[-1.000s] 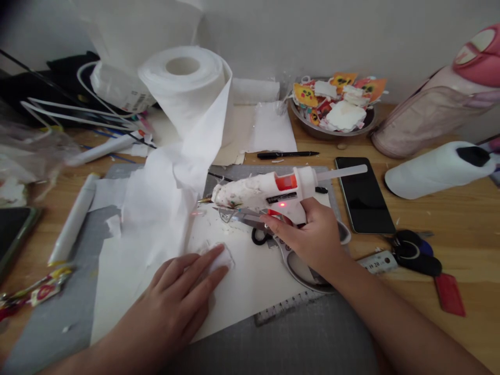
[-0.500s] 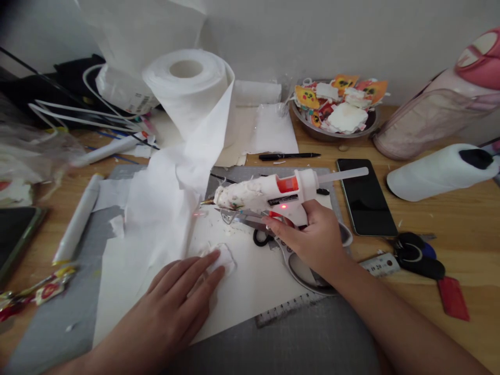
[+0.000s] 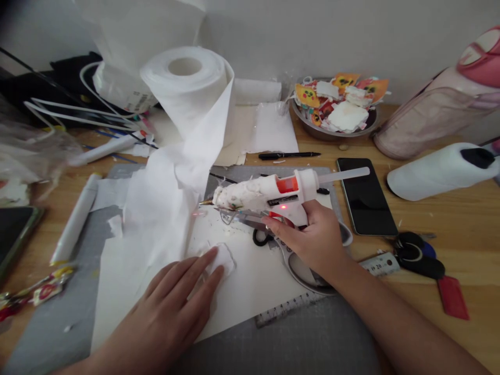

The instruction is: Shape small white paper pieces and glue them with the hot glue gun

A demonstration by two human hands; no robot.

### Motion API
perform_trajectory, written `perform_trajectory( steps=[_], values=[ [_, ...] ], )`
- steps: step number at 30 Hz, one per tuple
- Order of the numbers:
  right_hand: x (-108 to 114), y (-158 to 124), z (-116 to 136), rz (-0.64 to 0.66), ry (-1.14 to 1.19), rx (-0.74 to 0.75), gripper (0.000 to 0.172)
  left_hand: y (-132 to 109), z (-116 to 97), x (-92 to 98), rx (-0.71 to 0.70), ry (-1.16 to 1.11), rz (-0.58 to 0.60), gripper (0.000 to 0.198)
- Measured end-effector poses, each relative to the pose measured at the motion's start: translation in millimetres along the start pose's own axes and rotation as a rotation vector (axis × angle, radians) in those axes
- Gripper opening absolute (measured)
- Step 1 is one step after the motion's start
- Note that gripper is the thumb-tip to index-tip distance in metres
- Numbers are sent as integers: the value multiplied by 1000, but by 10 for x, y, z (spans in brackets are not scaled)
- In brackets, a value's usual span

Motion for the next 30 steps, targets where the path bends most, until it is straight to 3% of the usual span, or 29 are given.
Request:
perform_trajectory(
  steps=[6,22,30],
  values=[
    [-15,-8,2,41,5,-47,29,-9,13,-27,1,-29,27,33],
    [-24,0,-24,40,-17,-87,33,-17,57,-44,-10,-121,23,24],
    [-31,8,-5,48,-11,-88,32,34,83,87,-28,-181,-84,17]
  ],
)
Point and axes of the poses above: each hand's wrist, its own y-axis towards the middle knuckle, its own x-axis out of the back of the hand, z = x × y, the point moved 9 cm from there along y, towards the middle knuckle, and after that the axes turned 14 degrees about -x, right-handed, at the moved point
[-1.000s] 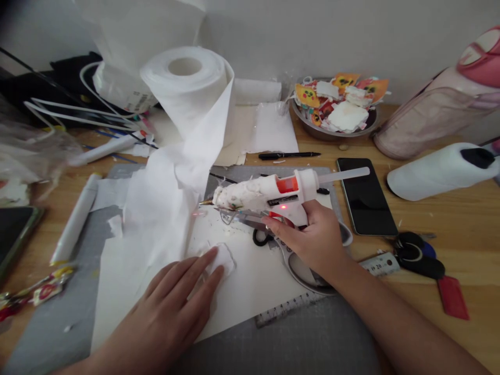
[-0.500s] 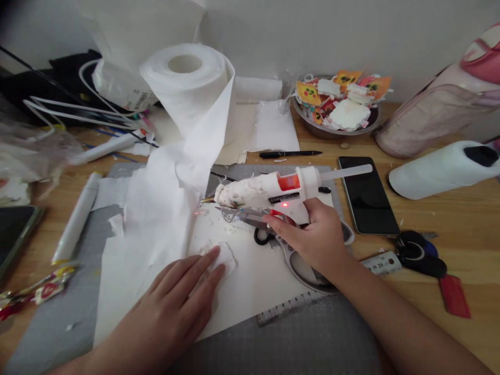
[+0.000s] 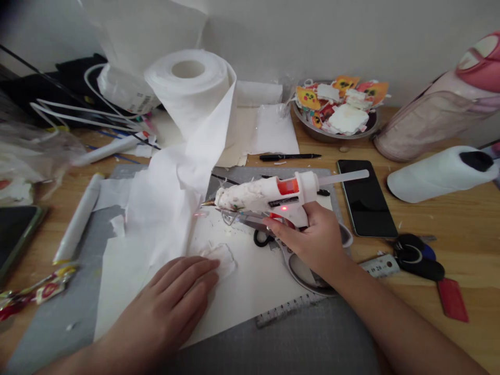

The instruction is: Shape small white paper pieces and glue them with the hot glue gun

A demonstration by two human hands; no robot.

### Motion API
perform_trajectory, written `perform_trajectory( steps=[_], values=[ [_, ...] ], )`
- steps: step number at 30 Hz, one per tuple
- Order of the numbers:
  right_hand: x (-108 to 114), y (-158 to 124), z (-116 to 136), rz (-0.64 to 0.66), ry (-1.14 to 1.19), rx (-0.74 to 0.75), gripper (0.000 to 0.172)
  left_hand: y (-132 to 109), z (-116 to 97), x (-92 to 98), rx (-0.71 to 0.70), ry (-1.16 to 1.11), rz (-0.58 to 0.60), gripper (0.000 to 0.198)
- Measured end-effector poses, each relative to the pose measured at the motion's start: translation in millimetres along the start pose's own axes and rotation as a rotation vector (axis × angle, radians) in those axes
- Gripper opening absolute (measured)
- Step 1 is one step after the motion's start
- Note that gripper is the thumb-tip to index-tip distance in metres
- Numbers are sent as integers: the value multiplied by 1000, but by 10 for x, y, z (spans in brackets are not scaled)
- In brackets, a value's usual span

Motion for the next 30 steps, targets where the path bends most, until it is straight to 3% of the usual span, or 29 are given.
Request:
perform_trajectory(
  steps=[7,15,30],
  values=[
    [18,-21,24,-25,-14,76,33,-7,-52,153,-64,-60,-129,19],
    [25,-24,34,-38,-39,88,35,12,29,104,-12,-46,-60,20],
    [10,-31,53,-23,-27,127,28,-15,35,67,24,-46,-47,24]
  ],
)
Point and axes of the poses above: each hand's wrist, its own y-axis towards the middle knuckle, its own x-axis out of the back of the hand, z = x × y, the point moved 9 cm from there along y, towards the middle knuckle, and after that the axes turned 14 degrees about -x, right-handed, at the moved point
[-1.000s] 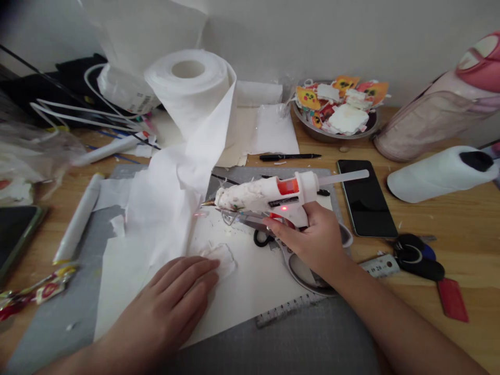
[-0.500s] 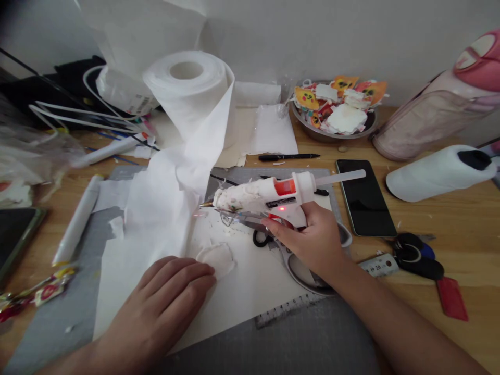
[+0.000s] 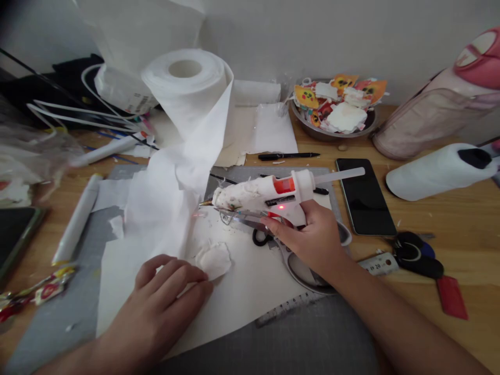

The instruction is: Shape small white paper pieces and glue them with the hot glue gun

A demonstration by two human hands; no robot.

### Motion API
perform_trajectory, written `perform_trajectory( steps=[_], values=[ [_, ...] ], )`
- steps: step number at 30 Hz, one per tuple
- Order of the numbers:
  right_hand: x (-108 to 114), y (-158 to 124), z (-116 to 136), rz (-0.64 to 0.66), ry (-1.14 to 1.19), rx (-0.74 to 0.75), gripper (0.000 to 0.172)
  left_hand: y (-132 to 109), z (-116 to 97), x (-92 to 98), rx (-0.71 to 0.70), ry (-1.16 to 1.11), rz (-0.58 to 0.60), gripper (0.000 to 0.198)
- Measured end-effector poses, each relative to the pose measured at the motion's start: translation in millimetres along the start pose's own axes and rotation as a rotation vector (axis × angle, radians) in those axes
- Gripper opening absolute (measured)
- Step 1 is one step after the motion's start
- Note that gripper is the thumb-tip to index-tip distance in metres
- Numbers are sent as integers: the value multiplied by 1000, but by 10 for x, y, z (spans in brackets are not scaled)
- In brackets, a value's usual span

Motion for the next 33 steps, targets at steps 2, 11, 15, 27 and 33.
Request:
perform_trajectory(
  steps=[2,11,15,27,33],
  values=[
    [5,-2,0,-3,5,-3,28,-15,22,-14,25,-8,2,20],
    [-22,-9,92,95,42,124,25,-15,47,-40,46,-9,7,15],
    [-6,-26,170,110,37,246,20,-19,49,-28,45,-13,1,15],
    [-6,-47,180,88,38,287,13,-61,203,76,215,-334,-182,21],
    [-12,-55,180,93,47,280,13,-142,408,116,392,-563,-350,24]
  ],
)
Point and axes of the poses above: each hand's wrist, its own y-axis towards the middle knuckle, its own x-axis out of the back of the hand, z = x × y, the point moved 9 cm from there along y, towards the middle knuckle, and after that the axes turned 14 degrees about -x, right-handed, at the moved point
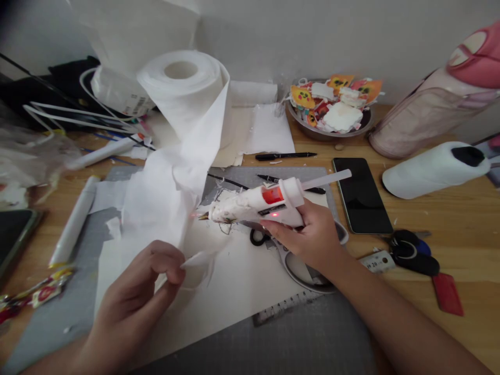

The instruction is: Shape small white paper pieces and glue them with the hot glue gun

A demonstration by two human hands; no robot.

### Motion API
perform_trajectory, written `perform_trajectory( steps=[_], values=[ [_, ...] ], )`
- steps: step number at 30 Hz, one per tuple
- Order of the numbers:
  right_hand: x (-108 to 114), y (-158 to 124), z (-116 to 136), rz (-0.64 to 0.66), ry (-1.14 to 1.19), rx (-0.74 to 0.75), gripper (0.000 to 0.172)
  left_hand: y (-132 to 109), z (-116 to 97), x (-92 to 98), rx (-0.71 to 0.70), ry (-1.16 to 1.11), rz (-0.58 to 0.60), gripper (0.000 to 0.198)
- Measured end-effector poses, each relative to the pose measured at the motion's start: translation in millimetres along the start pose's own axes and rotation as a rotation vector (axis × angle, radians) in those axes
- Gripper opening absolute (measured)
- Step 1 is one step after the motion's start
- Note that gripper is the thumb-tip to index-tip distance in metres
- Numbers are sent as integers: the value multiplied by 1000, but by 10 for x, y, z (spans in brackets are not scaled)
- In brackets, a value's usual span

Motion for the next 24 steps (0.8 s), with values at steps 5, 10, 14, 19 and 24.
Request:
perform_trajectory(
  steps=[5,10,14,19,24],
  values=[
    [-4,-2,-4,3,-10,-14,13,-5,-43,99,-35,46,-90,23],
    [12,4,20,-8,-13,-1,17,-12,-148,63,-138,116,-32,24],
    [-5,6,10,12,-6,-14,14,-5,-161,24,-162,147,5,27],
    [-18,1,-23,22,-9,-48,16,-47,-42,76,-77,24,-113,26],
    [-14,2,-26,26,-6,-55,16,-69,-12,89,-60,-1,-150,27]
  ],
)
Point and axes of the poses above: each hand's wrist, its own y-axis towards the middle knuckle, its own x-axis out of the back of the hand, z = x × y, the point moved 9 cm from there along y, towards the middle knuckle, and after that the axes turned 14 degrees about -x, right-handed, at the moved point
